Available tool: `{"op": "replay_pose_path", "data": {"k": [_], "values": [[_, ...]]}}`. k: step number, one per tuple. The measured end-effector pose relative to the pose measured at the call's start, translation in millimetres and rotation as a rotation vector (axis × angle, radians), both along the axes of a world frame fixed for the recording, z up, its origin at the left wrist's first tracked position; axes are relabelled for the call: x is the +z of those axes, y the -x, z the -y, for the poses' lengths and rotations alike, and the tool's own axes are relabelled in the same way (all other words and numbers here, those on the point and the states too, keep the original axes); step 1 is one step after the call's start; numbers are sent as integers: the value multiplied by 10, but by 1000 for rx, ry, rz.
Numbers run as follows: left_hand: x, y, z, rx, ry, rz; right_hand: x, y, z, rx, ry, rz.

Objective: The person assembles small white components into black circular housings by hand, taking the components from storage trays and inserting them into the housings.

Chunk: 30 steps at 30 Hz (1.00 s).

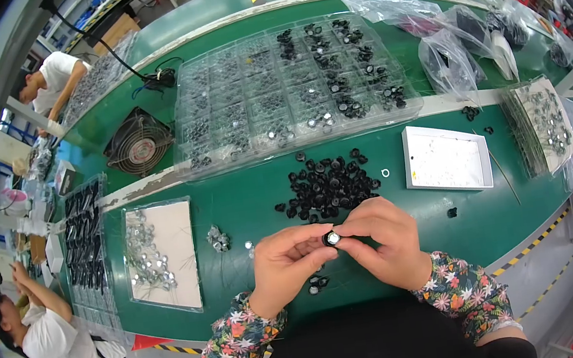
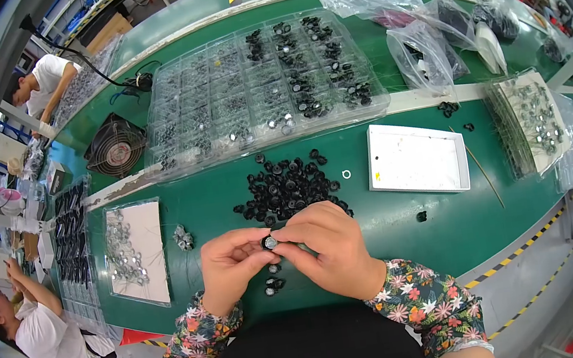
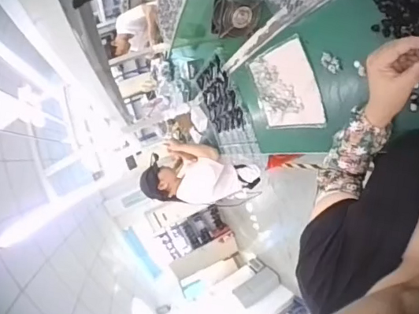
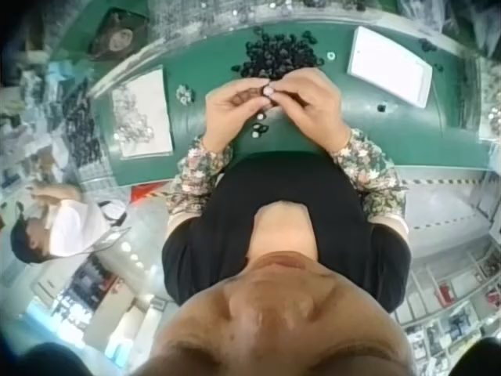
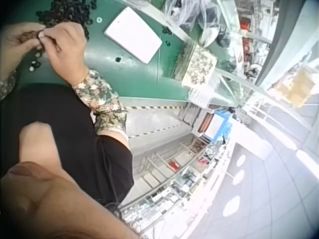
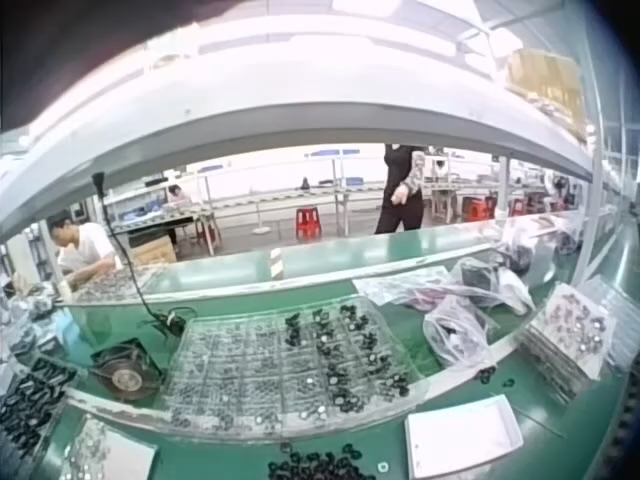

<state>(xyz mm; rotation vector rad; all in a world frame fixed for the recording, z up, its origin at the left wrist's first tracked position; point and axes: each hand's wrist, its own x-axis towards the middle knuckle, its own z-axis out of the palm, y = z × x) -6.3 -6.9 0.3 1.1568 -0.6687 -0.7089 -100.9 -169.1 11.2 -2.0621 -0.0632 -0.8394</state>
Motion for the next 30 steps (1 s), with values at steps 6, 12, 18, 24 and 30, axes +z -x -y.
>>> {"op": "replay_pose_path", "data": {"k": [6,12,18,24,30], "values": [[-42,-32,9,-60,26,-96,-4,-21,19,-31,75,69],[-89,-59,2,-97,47,-160,25,-21,29,-27,139,121],[-109,-60,-7,-97,32,-141,27,-23,38,-17,173,133],[-66,-45,8,-122,97,-193,61,2,51,-7,230,134],[-58,-51,-18,-103,59,-126,72,1,48,-3,288,144]]}}
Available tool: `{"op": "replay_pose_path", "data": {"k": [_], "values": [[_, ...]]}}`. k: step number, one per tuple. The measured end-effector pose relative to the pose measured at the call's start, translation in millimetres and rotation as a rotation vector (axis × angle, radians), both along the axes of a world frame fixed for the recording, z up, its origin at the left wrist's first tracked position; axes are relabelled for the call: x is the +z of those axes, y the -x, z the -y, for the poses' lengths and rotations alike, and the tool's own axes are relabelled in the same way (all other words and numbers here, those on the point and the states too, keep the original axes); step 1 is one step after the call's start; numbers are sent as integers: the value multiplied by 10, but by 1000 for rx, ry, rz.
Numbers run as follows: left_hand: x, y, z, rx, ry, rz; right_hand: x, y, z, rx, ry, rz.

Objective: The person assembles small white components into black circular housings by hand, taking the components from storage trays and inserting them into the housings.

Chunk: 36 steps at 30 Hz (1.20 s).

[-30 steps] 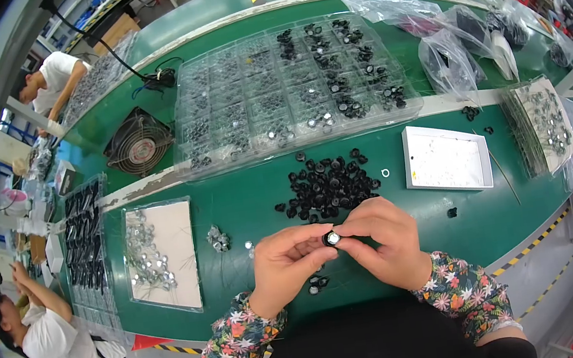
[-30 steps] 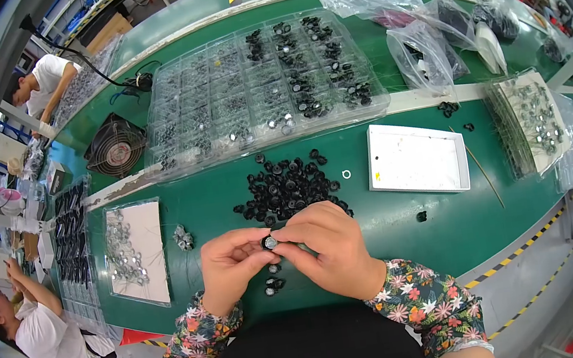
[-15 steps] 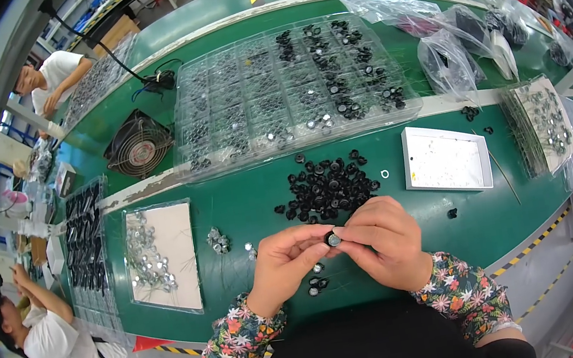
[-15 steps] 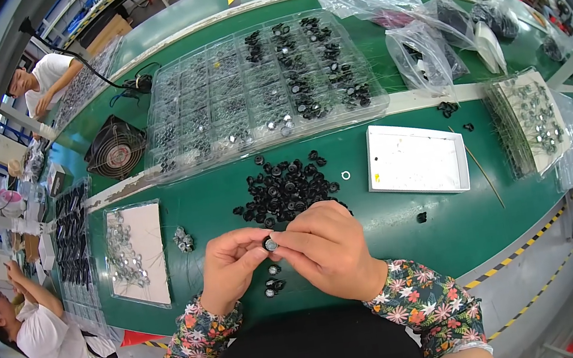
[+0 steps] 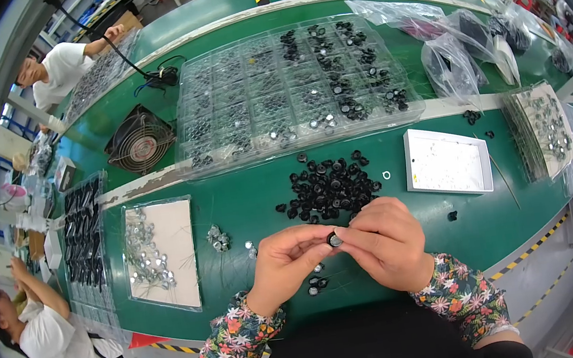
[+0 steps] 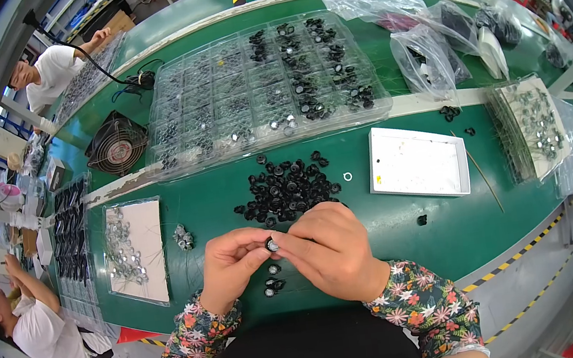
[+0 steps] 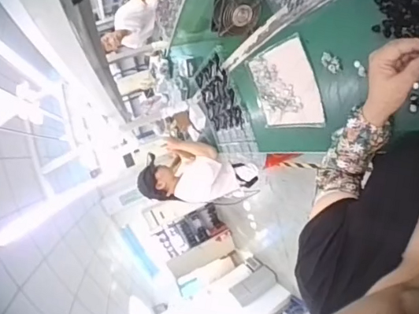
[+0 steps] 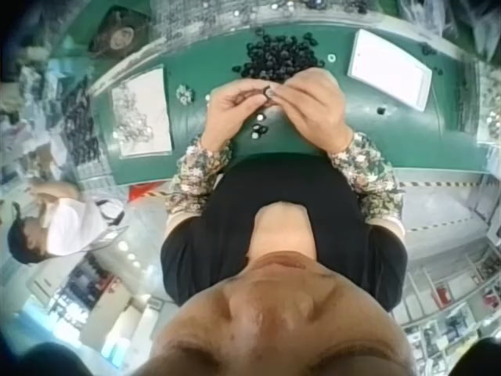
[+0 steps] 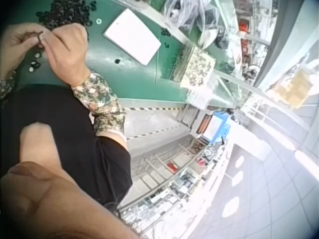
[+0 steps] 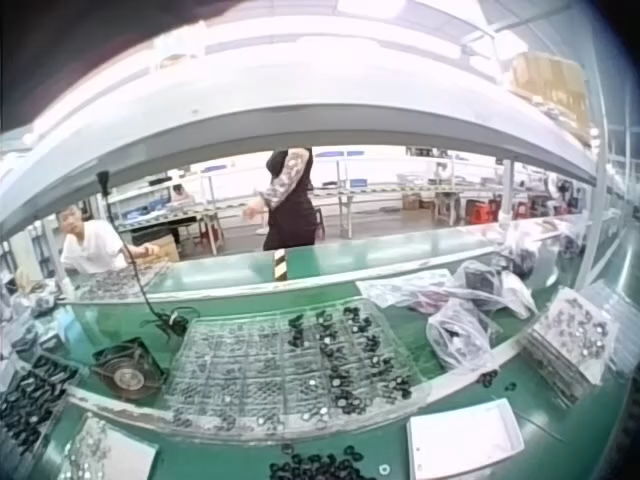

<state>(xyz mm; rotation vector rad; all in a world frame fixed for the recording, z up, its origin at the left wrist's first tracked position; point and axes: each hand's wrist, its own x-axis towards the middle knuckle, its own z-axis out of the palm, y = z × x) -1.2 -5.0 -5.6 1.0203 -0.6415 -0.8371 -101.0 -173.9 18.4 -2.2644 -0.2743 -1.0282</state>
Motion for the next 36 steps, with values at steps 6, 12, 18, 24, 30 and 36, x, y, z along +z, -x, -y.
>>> {"op": "replay_pose_path", "data": {"k": [6,12,18,24,30,36], "values": [[14,0,11,3,-10,22,3,7,11,-26,98,40],[39,28,8,26,-12,33,10,23,9,-43,229,70],[7,87,44,97,23,-20,-3,25,-45,-73,258,70],[0,88,54,104,-31,-88,-19,-10,-69,-53,86,17],[-20,113,83,121,12,-36,-58,28,-119,17,-483,-219],[-7,90,94,114,-31,85,-77,7,-108,181,-975,-368]]}}
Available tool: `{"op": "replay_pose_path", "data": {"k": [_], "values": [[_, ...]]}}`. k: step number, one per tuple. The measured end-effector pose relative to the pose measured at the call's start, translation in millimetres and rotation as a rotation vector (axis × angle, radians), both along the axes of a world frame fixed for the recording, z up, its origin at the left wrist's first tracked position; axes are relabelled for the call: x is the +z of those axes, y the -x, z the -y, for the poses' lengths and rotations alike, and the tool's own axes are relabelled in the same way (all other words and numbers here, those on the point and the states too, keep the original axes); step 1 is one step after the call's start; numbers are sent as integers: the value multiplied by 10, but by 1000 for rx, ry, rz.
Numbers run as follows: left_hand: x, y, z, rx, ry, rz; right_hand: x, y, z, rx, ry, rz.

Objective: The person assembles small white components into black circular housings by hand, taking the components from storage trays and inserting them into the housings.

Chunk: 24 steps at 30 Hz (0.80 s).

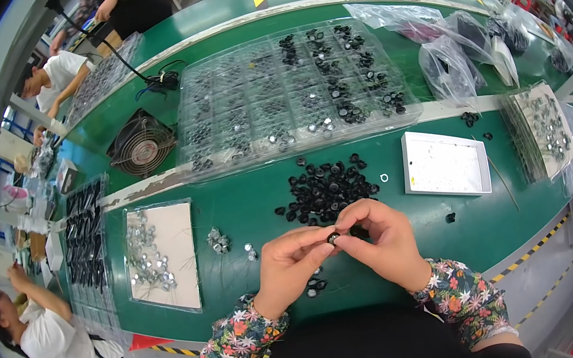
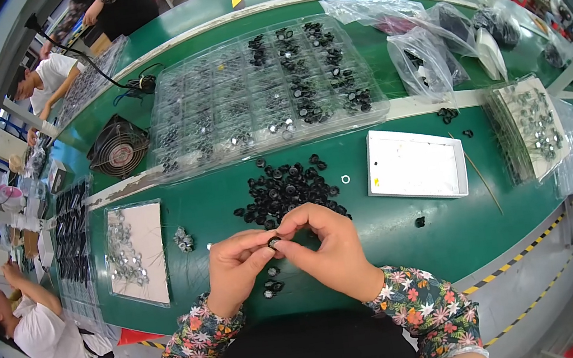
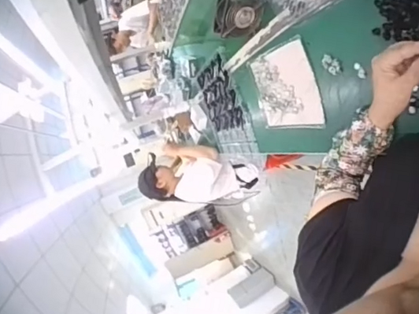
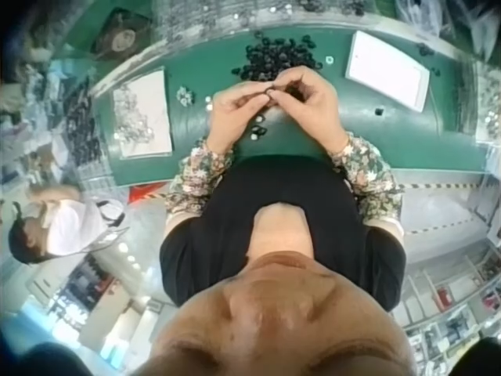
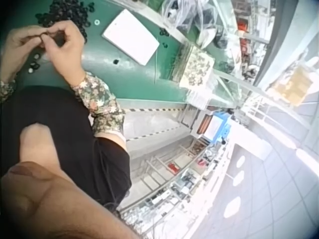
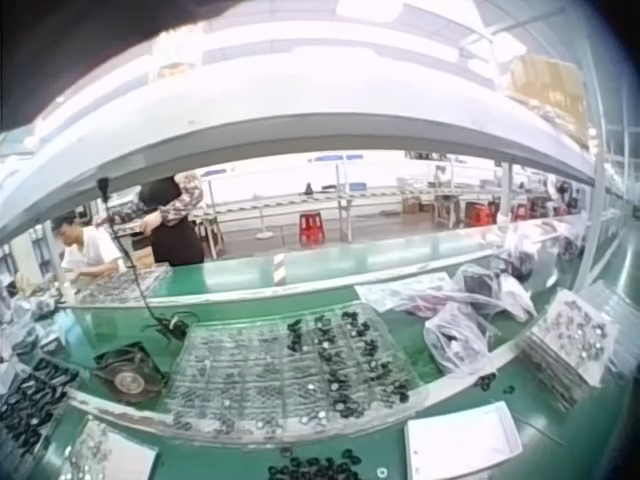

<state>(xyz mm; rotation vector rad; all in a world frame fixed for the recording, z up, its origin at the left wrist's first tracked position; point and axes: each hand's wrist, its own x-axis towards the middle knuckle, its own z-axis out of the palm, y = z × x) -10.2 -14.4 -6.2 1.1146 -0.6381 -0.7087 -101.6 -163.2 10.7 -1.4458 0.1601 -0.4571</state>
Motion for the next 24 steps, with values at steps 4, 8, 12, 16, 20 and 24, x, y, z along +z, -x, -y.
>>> {"op": "replay_pose_path", "data": {"k": [4,8,12,16,20,24], "values": [[10,-27,-20,-1,-44,57,-11,-28,24,91,-188,-39],[27,-46,-48,19,-99,120,0,-43,49,139,-209,-98],[53,-29,-22,-25,-150,85,-5,5,86,129,-217,-142],[-13,-12,-21,-77,-99,44,-3,42,100,136,-222,-195],[-19,19,-29,-66,-73,33,-4,45,98,144,-202,-223],[-33,20,-32,-18,-110,203,-38,44,90,144,-225,-202]]}}
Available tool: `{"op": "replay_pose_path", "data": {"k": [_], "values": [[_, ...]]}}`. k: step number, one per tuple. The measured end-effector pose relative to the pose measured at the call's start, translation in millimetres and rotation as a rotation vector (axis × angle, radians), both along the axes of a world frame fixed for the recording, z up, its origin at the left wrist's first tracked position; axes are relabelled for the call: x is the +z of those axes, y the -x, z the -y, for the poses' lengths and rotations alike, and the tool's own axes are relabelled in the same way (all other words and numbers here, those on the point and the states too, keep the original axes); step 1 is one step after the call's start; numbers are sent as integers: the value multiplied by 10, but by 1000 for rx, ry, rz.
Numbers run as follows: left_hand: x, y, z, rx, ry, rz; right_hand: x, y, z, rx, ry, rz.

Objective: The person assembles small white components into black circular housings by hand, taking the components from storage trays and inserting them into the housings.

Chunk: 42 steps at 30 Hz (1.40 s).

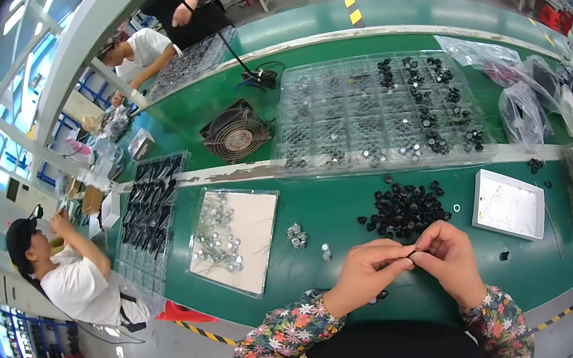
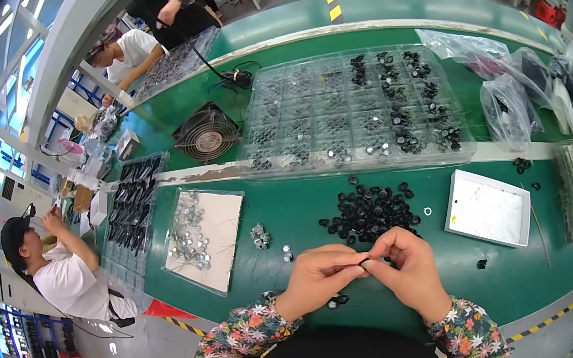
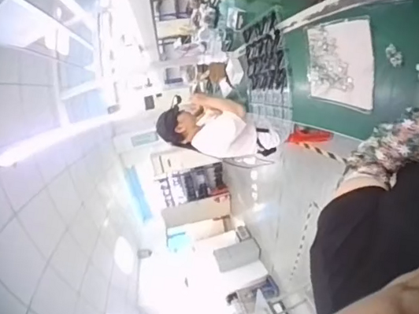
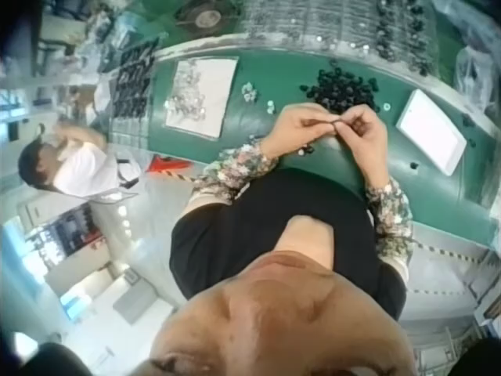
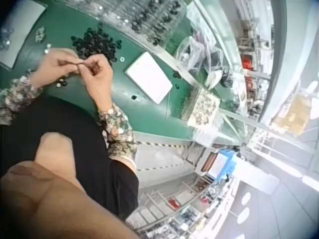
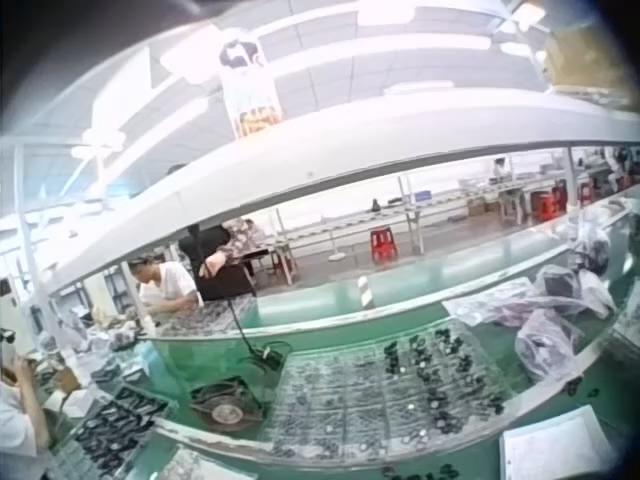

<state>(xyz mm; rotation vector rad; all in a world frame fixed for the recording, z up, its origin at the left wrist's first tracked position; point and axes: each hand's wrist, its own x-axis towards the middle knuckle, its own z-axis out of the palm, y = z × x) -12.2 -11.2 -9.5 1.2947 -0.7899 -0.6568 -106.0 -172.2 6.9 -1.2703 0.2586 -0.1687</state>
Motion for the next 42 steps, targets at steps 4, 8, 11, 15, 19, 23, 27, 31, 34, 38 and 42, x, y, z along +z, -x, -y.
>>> {"op": "replay_pose_path", "data": {"k": [4,8,11,15,19,23,27,31,34,38,42], "values": [[41,-26,41,102,-103,149,-108,-55,-4,-6,67,43],[5,-27,44,175,14,-130,-131,-178,-45,-36,211,74],[-39,-65,59,177,27,-127,-79,-161,-13,-117,421,157],[-38,-44,75,147,8,-198,-63,-120,-7,-167,524,207],[13,50,82,213,-56,-123,-53,-91,-56,-188,615,203],[-12,95,94,315,-123,67,-93,-116,-111,-258,796,268],[-6,91,112,319,-126,14,-107,-136,-134,-272,873,258],[-37,75,131,303,-128,-69,-145,-163,-135,-253,873,232],[-44,77,133,307,-203,-79,-166,-180,-158,-247,893,242],[-23,49,158,300,-184,-117,-180,-186,-138,-249,948,268],[5,39,131,303,-223,-49,-158,-197,-123,-275,1021,291]]}}
